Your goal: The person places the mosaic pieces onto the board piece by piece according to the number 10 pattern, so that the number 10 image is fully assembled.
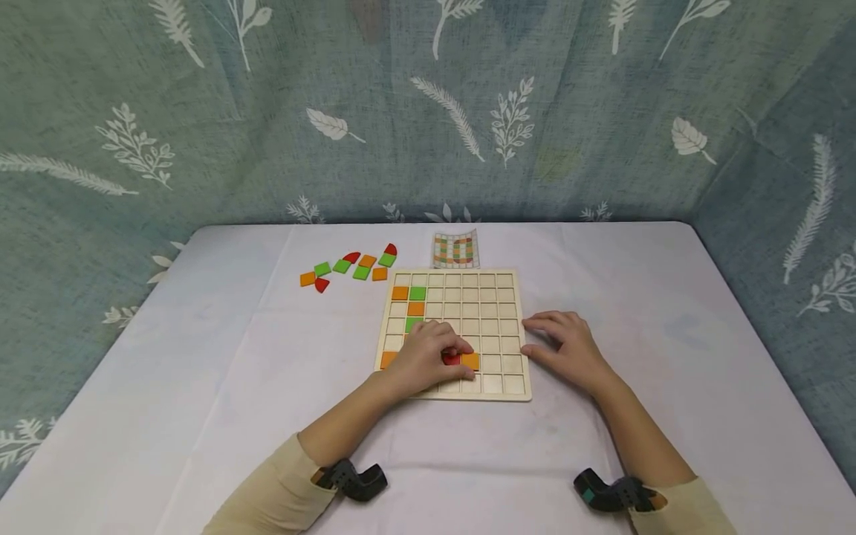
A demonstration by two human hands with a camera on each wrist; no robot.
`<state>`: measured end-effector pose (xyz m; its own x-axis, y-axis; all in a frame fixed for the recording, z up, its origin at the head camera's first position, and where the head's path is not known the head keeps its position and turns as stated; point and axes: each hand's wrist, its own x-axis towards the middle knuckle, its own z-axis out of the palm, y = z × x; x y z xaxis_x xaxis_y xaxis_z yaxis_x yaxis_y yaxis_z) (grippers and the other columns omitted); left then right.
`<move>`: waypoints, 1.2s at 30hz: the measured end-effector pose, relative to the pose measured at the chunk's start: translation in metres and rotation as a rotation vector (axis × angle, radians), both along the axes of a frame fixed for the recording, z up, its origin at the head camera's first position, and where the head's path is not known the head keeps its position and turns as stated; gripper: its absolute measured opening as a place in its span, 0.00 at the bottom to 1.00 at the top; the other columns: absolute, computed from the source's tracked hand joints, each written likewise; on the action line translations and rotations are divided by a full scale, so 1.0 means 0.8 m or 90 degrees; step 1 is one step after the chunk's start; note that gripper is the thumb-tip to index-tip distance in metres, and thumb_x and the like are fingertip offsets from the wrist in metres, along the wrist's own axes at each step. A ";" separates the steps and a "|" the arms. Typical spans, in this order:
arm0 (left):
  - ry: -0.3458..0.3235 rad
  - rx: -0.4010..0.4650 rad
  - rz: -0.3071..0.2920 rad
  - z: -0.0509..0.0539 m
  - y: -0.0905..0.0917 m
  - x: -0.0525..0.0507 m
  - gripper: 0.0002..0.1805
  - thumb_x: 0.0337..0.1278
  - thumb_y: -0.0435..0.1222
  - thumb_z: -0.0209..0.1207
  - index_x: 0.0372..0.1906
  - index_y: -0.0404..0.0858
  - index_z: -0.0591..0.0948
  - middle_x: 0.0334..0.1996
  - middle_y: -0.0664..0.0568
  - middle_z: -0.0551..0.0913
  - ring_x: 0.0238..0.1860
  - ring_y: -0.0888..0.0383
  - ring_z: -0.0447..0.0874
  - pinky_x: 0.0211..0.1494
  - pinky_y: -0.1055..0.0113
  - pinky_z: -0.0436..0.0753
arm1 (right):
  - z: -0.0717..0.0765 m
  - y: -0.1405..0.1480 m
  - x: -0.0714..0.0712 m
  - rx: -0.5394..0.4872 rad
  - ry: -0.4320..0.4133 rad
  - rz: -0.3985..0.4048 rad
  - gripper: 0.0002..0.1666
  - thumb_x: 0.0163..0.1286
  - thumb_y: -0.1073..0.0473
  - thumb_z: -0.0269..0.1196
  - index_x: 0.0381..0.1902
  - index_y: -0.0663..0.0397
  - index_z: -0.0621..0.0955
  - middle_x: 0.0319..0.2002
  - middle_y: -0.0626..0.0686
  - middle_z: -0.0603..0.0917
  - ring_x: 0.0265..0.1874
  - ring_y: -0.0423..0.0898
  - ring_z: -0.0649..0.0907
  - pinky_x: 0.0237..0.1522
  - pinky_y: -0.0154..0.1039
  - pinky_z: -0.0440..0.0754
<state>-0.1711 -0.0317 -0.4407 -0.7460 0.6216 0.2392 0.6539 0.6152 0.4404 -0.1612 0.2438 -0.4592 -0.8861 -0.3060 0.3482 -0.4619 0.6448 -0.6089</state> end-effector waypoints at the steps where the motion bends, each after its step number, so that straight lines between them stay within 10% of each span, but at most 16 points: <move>1: 0.005 0.004 -0.001 0.000 0.000 0.000 0.20 0.42 0.56 0.68 0.39 0.49 0.85 0.29 0.62 0.73 0.37 0.64 0.69 0.56 0.59 0.64 | 0.000 0.000 0.000 0.000 -0.002 -0.001 0.24 0.55 0.59 0.71 0.51 0.59 0.82 0.50 0.59 0.80 0.49 0.54 0.71 0.50 0.53 0.61; 14: 0.059 -0.034 0.015 0.004 0.000 0.002 0.18 0.44 0.57 0.66 0.38 0.52 0.85 0.32 0.62 0.76 0.41 0.61 0.71 0.58 0.56 0.66 | -0.001 -0.001 0.000 -0.011 0.003 0.000 0.24 0.54 0.60 0.71 0.50 0.59 0.82 0.50 0.59 0.80 0.49 0.52 0.71 0.50 0.52 0.61; 36: -0.060 0.069 0.083 0.016 -0.006 0.000 0.22 0.41 0.54 0.70 0.43 0.47 0.85 0.30 0.59 0.76 0.36 0.63 0.70 0.55 0.58 0.63 | -0.003 -0.001 0.003 -0.007 0.002 0.003 0.23 0.55 0.60 0.71 0.50 0.57 0.82 0.49 0.59 0.80 0.51 0.55 0.71 0.51 0.55 0.61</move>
